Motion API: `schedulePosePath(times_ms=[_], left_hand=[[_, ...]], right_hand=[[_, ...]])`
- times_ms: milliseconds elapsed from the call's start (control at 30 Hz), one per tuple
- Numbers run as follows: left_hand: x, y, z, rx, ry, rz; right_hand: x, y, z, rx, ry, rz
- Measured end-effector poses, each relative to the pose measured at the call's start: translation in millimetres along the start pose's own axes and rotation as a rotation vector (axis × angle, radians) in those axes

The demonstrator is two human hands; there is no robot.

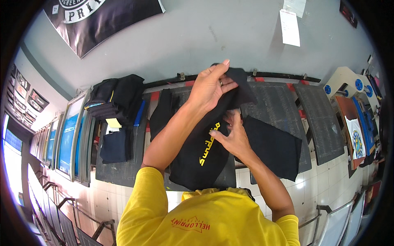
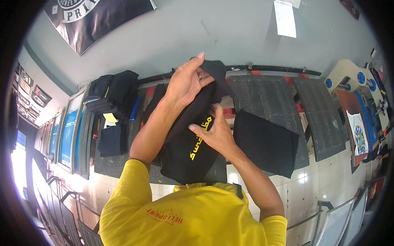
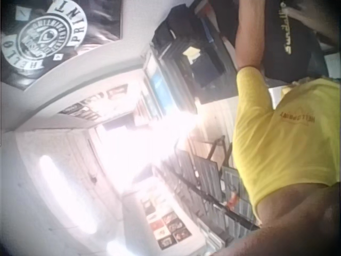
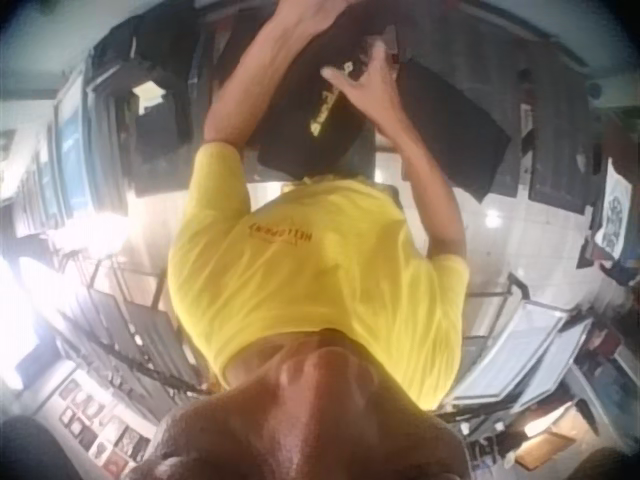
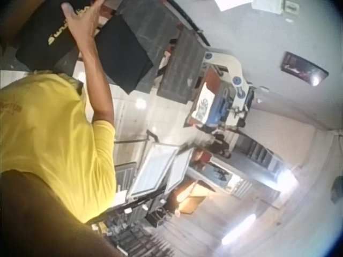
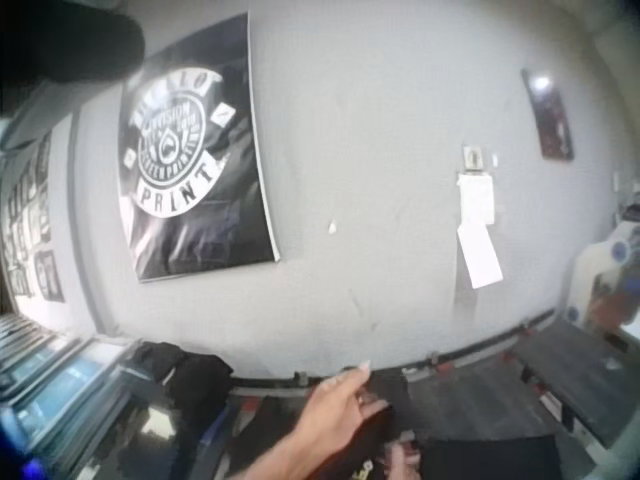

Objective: The person walks through a print shop, touching the metal frames of printing screens before picking up black t-shirts from a stack and laying them flat on a table to view the printed graphics.

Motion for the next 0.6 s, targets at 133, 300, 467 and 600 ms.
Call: schedulePosePath(times_ms=[133,300,467,600], left_hand=[[30,45,-4,0.136,-0.059,0.006],[35,105,-14,0.349,-0.081,-0.032],[-1,157,-26,0.442,0.02,-0.023],[-22,199,-27,0.516,0.074,0.038]], right_hand=[[11,-2,-20,0.031,0.003,-0.01],[-3,14,-32,0.102,0.055,0.049],[-95,-14,-61,-0.146,0.364,0.329],[-151,-24,-89,-0.177,0.273,0.521]])
Point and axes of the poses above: each hand's wrist, its own z-axis away from the middle knuckle, its own x-axis out of the palm, y = z × x, the point moved 8 cm from there along -z, towards the middle knuckle, and after that the axes turned 7 degrees about y, right-handed, at the moved point
